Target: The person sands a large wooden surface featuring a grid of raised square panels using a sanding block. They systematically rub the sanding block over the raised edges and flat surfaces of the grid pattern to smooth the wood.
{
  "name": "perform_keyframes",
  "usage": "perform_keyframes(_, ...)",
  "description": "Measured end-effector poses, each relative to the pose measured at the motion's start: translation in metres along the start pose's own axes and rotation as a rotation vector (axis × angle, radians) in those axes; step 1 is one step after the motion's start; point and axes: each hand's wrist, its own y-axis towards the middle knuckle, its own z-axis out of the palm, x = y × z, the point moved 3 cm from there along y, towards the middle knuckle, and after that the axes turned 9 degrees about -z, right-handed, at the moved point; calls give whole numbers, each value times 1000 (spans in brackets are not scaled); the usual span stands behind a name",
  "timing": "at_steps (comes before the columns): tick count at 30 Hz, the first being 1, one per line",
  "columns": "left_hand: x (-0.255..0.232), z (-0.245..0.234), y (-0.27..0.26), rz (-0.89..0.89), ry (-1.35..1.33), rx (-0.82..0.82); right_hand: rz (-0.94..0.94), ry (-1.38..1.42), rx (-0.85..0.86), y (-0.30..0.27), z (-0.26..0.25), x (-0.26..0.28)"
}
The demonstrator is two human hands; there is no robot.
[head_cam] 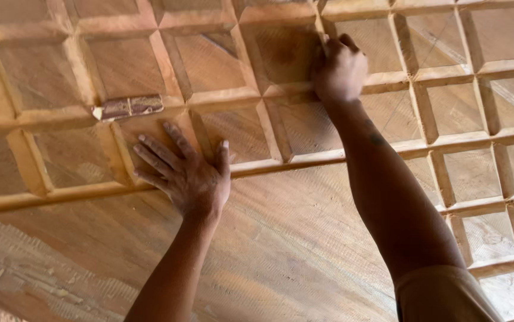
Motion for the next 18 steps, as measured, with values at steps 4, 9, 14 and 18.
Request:
perform_keyframes(4, 5, 4, -11, 12, -29, -8, -185, 41, 28, -65, -57, 13)
perform_keyframes(9, 4, 7, -3, 28, 3, -48, -117, 35, 11, -53, -42, 4)
perform_keyframes(14, 7, 9, -1, -20, 0, -9, -112, 45, -89, 28, 17, -31)
perform_keyframes(18, 4, 3, 2, 27, -51, -71, -104, -18, 23, -65, -55, 4)
